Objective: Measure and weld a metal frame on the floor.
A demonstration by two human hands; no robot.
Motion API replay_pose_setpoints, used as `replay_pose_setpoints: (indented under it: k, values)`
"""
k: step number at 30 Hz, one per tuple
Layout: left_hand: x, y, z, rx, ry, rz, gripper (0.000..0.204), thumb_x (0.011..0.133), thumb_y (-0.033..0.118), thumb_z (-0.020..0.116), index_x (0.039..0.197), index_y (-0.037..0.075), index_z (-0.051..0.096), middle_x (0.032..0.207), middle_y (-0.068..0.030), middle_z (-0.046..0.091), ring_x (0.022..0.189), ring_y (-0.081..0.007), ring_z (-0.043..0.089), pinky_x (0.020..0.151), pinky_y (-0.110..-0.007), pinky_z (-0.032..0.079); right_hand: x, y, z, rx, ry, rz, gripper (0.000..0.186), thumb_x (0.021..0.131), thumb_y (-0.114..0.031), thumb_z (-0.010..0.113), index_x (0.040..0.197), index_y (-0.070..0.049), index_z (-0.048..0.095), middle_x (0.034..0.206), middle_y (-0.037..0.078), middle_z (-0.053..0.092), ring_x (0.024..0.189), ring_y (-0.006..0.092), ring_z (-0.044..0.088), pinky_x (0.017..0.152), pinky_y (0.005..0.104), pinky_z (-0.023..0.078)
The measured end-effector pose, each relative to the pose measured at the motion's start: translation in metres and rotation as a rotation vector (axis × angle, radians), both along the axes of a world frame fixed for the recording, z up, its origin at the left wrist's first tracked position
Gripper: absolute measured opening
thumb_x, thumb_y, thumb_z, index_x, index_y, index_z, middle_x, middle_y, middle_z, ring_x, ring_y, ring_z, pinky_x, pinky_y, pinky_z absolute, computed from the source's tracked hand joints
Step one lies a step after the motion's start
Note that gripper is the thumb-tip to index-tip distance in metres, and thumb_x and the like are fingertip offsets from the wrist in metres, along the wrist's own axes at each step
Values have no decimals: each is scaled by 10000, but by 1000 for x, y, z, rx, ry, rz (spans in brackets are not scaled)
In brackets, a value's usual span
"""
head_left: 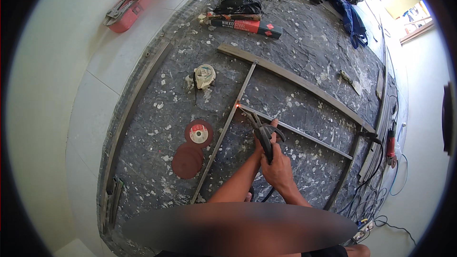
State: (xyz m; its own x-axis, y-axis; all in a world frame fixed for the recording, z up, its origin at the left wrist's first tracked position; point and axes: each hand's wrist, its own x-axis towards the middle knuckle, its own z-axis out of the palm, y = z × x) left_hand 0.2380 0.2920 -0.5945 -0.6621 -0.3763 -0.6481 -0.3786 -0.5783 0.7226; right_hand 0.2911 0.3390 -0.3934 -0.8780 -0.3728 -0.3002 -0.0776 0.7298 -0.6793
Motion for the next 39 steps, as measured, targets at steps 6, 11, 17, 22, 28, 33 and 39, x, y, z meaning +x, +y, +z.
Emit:
replay_pose_setpoints:
  k: [6, 11, 17, 22, 28, 33, 39]
  values:
    - [3, -4, 14, -7, 62, -53, 370, 959, 426, 673, 1010, 66, 604, 834, -74, 662, 714, -188, 683, 606, -317, 568, -2, 2, 3, 20, -56, 14, 358, 898, -147, 608, 1190, -9, 454, 839, 337, 649, 782, 546, 618, 680, 622, 469]
    - [4, -9, 2, 153, 27, -40, 369, 959, 430, 672, 993, 69, 601, 835, -71, 659, 712, -188, 681, 612, -317, 568, -1, -3, 1, 3, -39, 25, 378, 888, -142, 617, 1202, -11, 453, 832, 341, 646, 778, 544, 620, 675, 618, 472]
    - [4, 0, 4, 175, 33, -38, 385, 960, 447, 665, 972, 67, 605, 817, -60, 648, 696, -185, 668, 618, -317, 560, 2, -1, 0, -41, 0, -3, 321, 884, -126, 638, 1131, -10, 470, 786, 326, 636, 749, 524, 630, 620, 574, 472]
    - [2, 3, 8, 46, 60, 37, 487, 969, 381, 680, 617, 78, 536, 603, 9, 523, 537, -105, 478, 497, -330, 432, 0, 4, -4, -74, 49, -11, 257, 882, -113, 663, 1041, -15, 485, 723, 301, 618, 703, 498, 639, 552, 521, 467]
    - [1, 0, 4, 65, 31, 36, 489, 958, 394, 690, 632, 63, 539, 609, -2, 532, 544, -113, 511, 511, -343, 469, 0, 3, -6, -60, 51, -7, 265, 881, -124, 666, 1041, -17, 484, 711, 301, 617, 701, 507, 631, 551, 534, 460]
    - [1, 0, 3, 42, 4, 5, 395, 947, 425, 692, 802, 78, 569, 721, -37, 603, 624, -150, 598, 544, -325, 507, 0, 0, -3, -38, 13, -11, 276, 883, -138, 664, 1056, -16, 486, 742, 312, 629, 720, 513, 632, 571, 553, 462]
    - [1, 5, 15, 37, 38, 87, 463, 939, 403, 712, 646, 94, 530, 630, -9, 549, 554, -118, 517, 496, -335, 450, -1, 2, -6, -33, 5, -21, 281, 888, -143, 661, 1072, -17, 489, 758, 318, 632, 748, 521, 634, 588, 561, 467]
